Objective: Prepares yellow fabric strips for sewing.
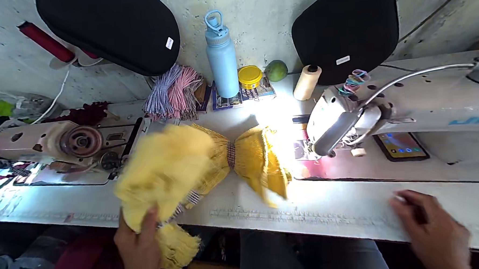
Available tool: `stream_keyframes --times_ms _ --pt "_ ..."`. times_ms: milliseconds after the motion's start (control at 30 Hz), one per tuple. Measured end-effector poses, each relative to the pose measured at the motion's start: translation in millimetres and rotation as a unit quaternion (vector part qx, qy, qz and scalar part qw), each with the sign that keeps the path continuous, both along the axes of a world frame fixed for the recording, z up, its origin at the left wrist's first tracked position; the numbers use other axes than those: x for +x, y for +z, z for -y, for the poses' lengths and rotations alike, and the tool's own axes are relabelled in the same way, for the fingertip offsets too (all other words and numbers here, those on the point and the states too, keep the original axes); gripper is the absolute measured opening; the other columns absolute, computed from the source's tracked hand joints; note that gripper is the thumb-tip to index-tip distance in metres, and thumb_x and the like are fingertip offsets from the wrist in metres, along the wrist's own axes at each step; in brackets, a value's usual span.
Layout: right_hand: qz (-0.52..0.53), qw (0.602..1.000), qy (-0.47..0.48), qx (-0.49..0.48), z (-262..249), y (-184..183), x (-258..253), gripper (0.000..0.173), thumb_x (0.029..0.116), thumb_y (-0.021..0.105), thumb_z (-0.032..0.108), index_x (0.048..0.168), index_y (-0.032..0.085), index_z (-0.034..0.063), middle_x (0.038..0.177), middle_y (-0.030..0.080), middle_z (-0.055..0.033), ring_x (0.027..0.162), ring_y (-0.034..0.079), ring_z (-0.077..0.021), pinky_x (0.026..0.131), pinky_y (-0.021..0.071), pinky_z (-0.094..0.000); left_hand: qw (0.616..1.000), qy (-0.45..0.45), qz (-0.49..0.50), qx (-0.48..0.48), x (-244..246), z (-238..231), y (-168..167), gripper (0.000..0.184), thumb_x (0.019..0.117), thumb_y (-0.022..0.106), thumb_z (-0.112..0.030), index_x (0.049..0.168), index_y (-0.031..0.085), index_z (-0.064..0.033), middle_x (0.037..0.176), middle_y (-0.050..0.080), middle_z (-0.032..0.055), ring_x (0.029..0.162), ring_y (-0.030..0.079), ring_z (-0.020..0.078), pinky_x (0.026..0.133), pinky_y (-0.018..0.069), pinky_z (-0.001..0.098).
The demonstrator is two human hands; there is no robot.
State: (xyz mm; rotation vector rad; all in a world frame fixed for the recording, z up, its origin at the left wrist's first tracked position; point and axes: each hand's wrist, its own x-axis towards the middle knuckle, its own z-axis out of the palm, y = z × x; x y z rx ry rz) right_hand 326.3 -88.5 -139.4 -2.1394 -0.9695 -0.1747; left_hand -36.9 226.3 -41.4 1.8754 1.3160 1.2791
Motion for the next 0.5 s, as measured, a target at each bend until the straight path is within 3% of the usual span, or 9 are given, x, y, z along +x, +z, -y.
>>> stream_keyframes --times_ms 67,133,200,267,333,367,433,500 --pt "0.037 0.992 0.108 0.047 -51 16 -37 0.048 0.0892 0.072 0.042 0.111 0.069 -0.0014 0.089 0.067 -0.019 0.069 0.062 -0.024 0.059 0.0516 -0.0364 0.998 0.048 0.02 -0.048 3 -16 12 0.05 0.1019 0.053 -0.028 0.132 0.051 0.0129 0.11 0.066 0.0088 0.094 0.063 -0.0067 0.087 0.0536 0.0154" --pt "0.119 0.97 0.196 0.081 -108 32 -71 0.043 0.0914 0.07 0.049 0.117 0.071 0.0148 0.105 0.069 -0.0112 0.07 0.064 -0.0174 0.054 0.0511 -0.0281 0.99 0.065 -0.057 -0.108 8 -37 11 0.056 0.1027 0.054 -0.039 0.136 0.054 0.0054 0.115 0.068 0.0153 0.101 0.067 0.0095 0.092 0.0552 0.0316" --pt "0.192 0.95 0.238 0.06 -159 48 -91 0.036 0.0976 0.064 0.028 0.132 0.067 0.0183 0.13 0.065 -0.0186 0.073 0.068 -0.023 0.053 0.0517 -0.0309 0.974 0.039 -0.173 -0.142 14 -61 -7 0.067 0.1012 0.059 -0.041 0.148 0.046 0.0043 0.134 0.059 0.0302 0.123 0.061 0.0396 0.104 0.0469 0.0591" --pt "0.183 0.959 0.213 -0.043 -198 57 -96 0.054 0.0885 0.069 0.008 0.142 0.062 0.0138 0.147 0.053 -0.0287 0.083 0.073 -0.0372 0.057 0.0571 -0.0422 0.955 0.013 -0.28 -0.094 27 -72 -26 0.078 0.0981 0.066 -0.033 0.157 0.032 0.0037 0.153 0.037 0.0381 0.137 0.042 0.0579 0.107 0.0333 0.0748" --pt "0.093 0.961 0.19 -0.178 -222 63 -83 0.059 0.0958 0.064 0.006 0.153 0.05 0.0131 0.157 0.041 -0.0287 0.103 0.069 -0.0451 0.073 0.0577 -0.053 0.945 -0.033 -0.321 0.055 47 -65 -32 0.081 0.0859 0.073 -0.015 0.156 0.036 0.0038 0.159 0.026 0.0388 0.144 0.028 0.062 0.11 0.0165 0.0823" --pt "0.077 0.961 0.185 -0.191 -227 60 -74 0.058 0.0973 0.061 0.006 0.153 0.049 0.0143 0.155 0.043 -0.0282 0.107 0.068 -0.046 0.077 0.0571 -0.0551 0.93 -0.087 -0.332 0.133 58 -60 -33 0.081 0.0797 0.076 -0.011 0.153 0.044 0.0012 0.158 0.029 0.0381 0.145 0.027 0.0615 0.11 0.0147 0.0829" --pt "0.114 0.968 0.179 -0.132 -226 45 -59 0.055 0.093 0.065 0.004 0.146 0.058 0.0166 0.143 0.056 -0.0261 0.093 0.072 -0.0423 0.067 0.0586 -0.0535 0.882 -0.209 -0.359 0.224 85 -49 -36 0.085 0.0714 0.087 -0.019 0.15 0.054 -0.0123 0.158 0.039 0.0279 0.145 0.034 0.0547 0.111 0.0178 0.0821" --pt "0.127 0.977 0.17 -0.039 -214 35 -55 0.051 0.0886 0.068 0.003 0.137 0.067 0.0184 0.139 0.061 -0.0243 0.085 0.073 -0.0406 0.06 0.0584 -0.0528 0.842 -0.278 -0.39 0.249 115 -45 -49 0.09 0.0744 0.088 -0.036 0.154 0.049 -0.0194 0.16 0.038 0.0246 0.147 0.034 0.0494 0.113 0.0188 0.0791"
